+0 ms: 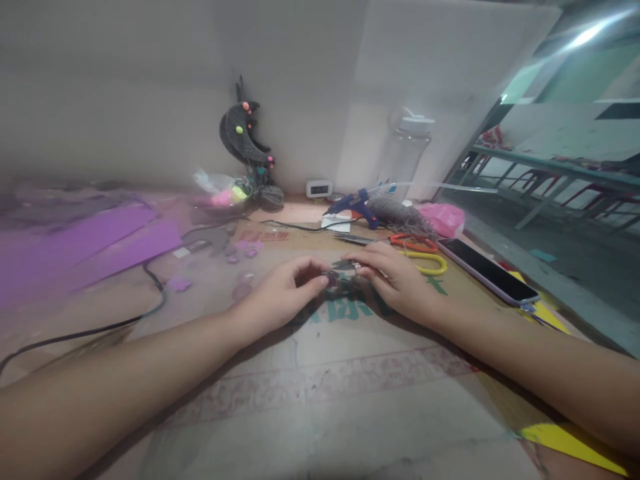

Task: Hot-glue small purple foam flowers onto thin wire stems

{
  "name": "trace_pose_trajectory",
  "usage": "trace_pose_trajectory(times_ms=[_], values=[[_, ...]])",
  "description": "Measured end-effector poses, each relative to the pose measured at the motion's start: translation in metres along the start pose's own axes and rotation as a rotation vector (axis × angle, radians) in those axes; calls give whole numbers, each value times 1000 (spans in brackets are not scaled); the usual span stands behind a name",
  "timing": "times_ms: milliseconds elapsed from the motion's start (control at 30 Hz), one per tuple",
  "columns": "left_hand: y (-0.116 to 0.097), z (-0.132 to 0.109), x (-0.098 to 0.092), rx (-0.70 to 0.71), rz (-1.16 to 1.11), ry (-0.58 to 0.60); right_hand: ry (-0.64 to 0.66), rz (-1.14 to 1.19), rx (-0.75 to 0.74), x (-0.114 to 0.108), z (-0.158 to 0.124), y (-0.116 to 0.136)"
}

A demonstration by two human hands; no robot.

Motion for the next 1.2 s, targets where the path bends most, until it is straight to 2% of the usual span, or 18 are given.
trace_pose_trajectory(times_ms=[167, 333, 533, 667, 800, 967, 1200], values=[[2, 0, 0, 11, 17, -4, -48, 1, 167, 4, 0, -18], [0, 1, -4, -3, 81, -70, 30, -3, 228, 15, 0, -31], [4, 2, -3, -19, 27, -63, -120, 56, 177, -2, 4, -7], [3, 1, -2, -54, -21, -37, -24, 145, 260, 3, 3, 10], [-5, 1, -1, -15, -11, -32, 40, 166, 379, 11, 1, 11], [-4, -1, 2, -53, 8, 18, 104, 164, 374, 15, 3, 12], [-5, -1, 0, 10, 19, 13, 124, 253, 365, 16, 3, 14]])
Point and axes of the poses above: each hand's wrist, its own z-axis towards the middle knuckle, its own x-axis out of the palm, y = z × x, the point moved 5 cm from there along z, towards the middle knuckle, and after that the axes turned 10 degrees about -y, right-handed, at the moved point
